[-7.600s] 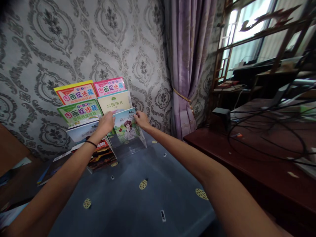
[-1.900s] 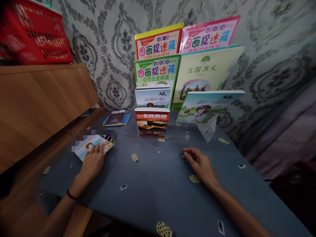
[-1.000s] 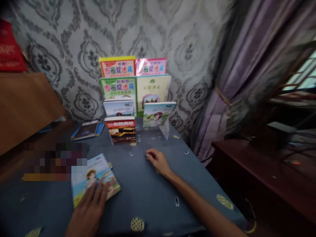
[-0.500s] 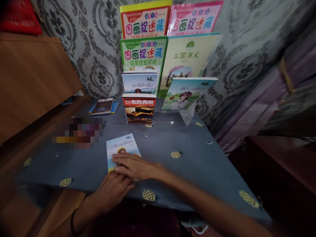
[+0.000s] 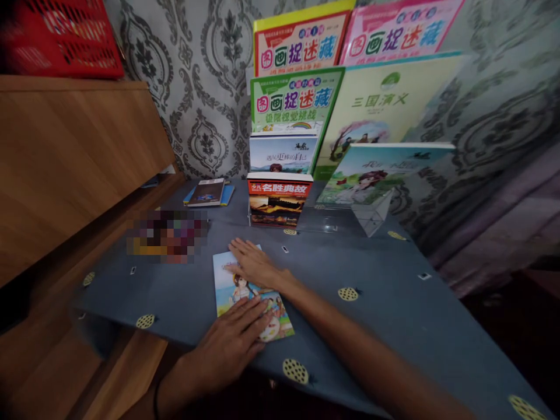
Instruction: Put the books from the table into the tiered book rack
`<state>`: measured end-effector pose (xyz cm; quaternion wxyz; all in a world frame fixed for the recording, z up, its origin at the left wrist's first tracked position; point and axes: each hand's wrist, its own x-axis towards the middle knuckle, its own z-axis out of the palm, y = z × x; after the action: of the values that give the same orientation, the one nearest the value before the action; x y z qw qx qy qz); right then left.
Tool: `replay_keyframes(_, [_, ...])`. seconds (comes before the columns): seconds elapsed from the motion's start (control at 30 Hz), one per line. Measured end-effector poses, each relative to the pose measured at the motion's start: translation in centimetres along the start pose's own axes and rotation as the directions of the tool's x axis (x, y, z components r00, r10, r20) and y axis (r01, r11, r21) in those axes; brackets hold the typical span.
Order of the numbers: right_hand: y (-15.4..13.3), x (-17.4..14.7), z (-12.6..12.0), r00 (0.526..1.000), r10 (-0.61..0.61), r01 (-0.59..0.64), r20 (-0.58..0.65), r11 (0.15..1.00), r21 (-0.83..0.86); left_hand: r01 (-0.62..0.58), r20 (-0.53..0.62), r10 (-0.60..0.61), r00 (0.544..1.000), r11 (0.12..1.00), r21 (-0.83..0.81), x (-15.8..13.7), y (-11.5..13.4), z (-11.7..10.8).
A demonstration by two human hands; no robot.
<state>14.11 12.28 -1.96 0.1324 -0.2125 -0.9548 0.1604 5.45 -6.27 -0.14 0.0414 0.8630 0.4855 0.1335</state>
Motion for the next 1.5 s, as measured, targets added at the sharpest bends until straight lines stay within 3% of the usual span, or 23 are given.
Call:
replay_keyframes(0.3, [1.6, -3.5, 0.0, 0.988, 0.136, -0.144, -0.069, 0.982, -0.126, 0.056, 0.053, -0.054, 0.997, 0.997, -0.044, -0.1, -1.1, -0.2])
replay_keyframes(0.5, [1.0, -4.8, -0.3, 0.985, 0.159, -0.169, -0.072, 0.974, -0.149, 0.170, 0.030, -0.174, 0.984, 0.980, 0.103, 1.6, -6.5, 0.2])
replay_keyframes(0.63, [0.3, -5.7, -0.6, 0.982, 0.178, -0.187, -0.065, 0.967, -0.176, 0.370, -0.032, -0.371, 0.928, 0.912, 0.180, 2.0, -10.4, -0.2])
replay_keyframes(0.73, [-0.2, -6.6, -0.7, 0.980, 0.190, -0.197, -0.055, 0.962, -0.191, 0.428, -0.051, -0.427, 0.903, 0.880, 0.204, 1.4, -11.8, -0.3])
replay_keyframes(1.27, [-0.5, -7.8, -0.3, 0.976, 0.181, -0.201, -0.118, 0.961, -0.190, 0.448, -0.167, -0.421, 0.892, 0.872, 0.199, -0.1, -11.3, 0.3])
replay_keyframes(1.4, [-2.0, -7.9, -0.7, 0.982, 0.159, -0.179, -0.102, 0.957, -0.228, 0.448, -0.186, -0.416, 0.890, 0.874, 0.190, -0.1, -11.2, 0.4])
replay_keyframes(1.5, [-4.1, -8.0, -0.6, 0.996, 0.080, -0.085, -0.029, 0.975, -0.203, 0.446, -0.183, -0.415, 0.891, 0.875, 0.187, -0.1, -11.1, 0.3])
